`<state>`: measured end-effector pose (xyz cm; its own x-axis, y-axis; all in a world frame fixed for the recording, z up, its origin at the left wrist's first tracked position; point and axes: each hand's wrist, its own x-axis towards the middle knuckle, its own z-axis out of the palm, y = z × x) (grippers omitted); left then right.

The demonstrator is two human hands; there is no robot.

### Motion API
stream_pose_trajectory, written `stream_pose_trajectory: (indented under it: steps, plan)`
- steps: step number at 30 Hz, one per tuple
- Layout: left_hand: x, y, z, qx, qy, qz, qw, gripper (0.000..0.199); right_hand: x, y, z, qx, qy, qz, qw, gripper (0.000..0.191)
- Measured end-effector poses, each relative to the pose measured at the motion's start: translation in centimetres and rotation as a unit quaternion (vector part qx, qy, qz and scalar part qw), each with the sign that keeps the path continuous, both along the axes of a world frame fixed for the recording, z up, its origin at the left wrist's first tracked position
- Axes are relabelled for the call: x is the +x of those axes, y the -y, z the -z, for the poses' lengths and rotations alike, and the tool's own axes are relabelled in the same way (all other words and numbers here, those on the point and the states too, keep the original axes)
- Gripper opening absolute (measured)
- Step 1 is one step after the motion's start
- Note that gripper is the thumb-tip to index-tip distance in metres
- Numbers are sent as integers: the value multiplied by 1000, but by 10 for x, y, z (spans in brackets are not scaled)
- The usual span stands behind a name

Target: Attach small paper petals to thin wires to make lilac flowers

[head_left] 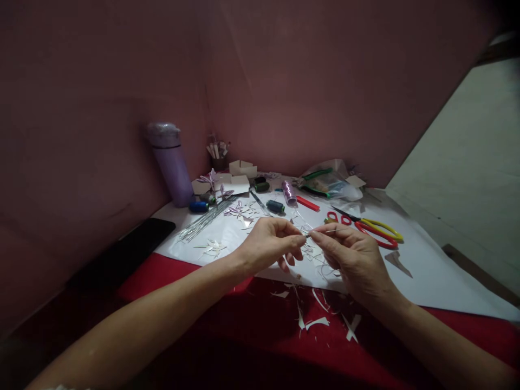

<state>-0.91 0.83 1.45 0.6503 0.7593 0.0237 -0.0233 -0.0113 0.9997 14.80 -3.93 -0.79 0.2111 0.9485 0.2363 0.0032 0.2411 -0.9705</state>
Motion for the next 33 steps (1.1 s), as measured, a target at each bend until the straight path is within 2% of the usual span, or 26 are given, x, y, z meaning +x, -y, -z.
stream_pose_trajectory:
  steps: [4, 8, 13, 19, 24, 29, 33]
  plan:
    - [0, 1, -1, -8, -1, -11, 1000, 16, 3, 0, 1, 23, 37, 5, 999, 17]
    - [-2, 0, -3, 4, -5, -13, 1000, 20, 5, 1, 1, 29, 63, 4, 998, 14]
    - [-1, 1, -3, 19, -47, -27, 998, 15, 6, 4, -2, 37, 115, 13, 993, 14]
    - [-1, 1, 2, 86, -106, -42, 990, 13, 4, 7, -6, 45, 201, 24, 978, 14]
    - [-6, -3, 0, 123, -132, 20, 983, 10, 11, 2, -9, 6, 187, -32, 982, 18]
    - [-10, -10, -1, 78, -133, 93, 984, 10, 14, -1, -10, -26, 187, -69, 980, 19]
    - [-12, -12, -2, 34, -124, 110, 986, 11, 14, -1, -10, -32, 190, -80, 978, 19]
